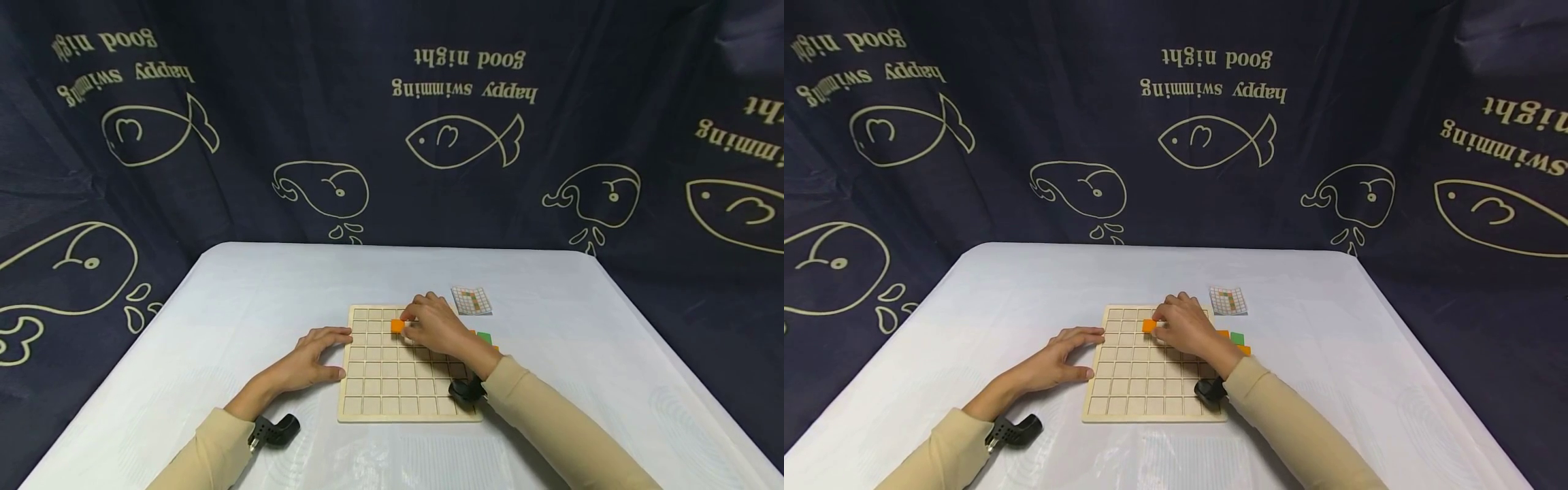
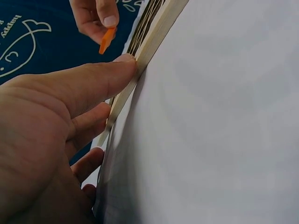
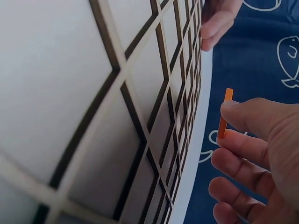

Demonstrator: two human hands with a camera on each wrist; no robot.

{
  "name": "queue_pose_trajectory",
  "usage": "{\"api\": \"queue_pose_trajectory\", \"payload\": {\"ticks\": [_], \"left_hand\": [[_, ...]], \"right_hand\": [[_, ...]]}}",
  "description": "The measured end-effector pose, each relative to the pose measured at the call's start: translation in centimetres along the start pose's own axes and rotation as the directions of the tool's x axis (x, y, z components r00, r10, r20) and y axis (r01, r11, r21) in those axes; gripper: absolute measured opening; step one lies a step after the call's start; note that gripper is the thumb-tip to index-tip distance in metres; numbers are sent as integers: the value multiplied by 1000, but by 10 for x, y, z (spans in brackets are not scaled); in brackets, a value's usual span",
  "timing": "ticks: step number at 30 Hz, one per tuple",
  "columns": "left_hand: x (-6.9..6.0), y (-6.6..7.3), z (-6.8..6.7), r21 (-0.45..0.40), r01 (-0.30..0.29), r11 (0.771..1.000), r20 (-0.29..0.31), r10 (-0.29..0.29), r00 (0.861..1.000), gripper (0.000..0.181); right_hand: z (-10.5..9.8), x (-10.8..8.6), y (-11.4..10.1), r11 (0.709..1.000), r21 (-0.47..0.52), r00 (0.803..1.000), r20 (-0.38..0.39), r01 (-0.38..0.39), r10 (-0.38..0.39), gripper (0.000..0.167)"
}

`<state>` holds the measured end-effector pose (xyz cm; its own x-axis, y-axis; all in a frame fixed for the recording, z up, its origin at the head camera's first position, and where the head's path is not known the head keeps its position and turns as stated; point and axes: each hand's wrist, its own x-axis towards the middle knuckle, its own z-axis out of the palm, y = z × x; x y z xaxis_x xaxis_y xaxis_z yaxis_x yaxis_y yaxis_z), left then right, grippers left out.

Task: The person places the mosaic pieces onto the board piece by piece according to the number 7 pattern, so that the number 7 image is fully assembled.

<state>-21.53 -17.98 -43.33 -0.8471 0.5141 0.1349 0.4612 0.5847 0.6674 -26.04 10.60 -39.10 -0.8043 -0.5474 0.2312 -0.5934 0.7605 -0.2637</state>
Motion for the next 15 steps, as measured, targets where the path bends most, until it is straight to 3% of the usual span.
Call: {"api": "queue_pose_trajectory", "payload": {"ticks": [15], "left_hand": [[0,1,-1,-12,5,1000,4,-5,1000,59]], "right_hand": [[7,12,-2,999,-35,1000,20,-8,9,23]]}}
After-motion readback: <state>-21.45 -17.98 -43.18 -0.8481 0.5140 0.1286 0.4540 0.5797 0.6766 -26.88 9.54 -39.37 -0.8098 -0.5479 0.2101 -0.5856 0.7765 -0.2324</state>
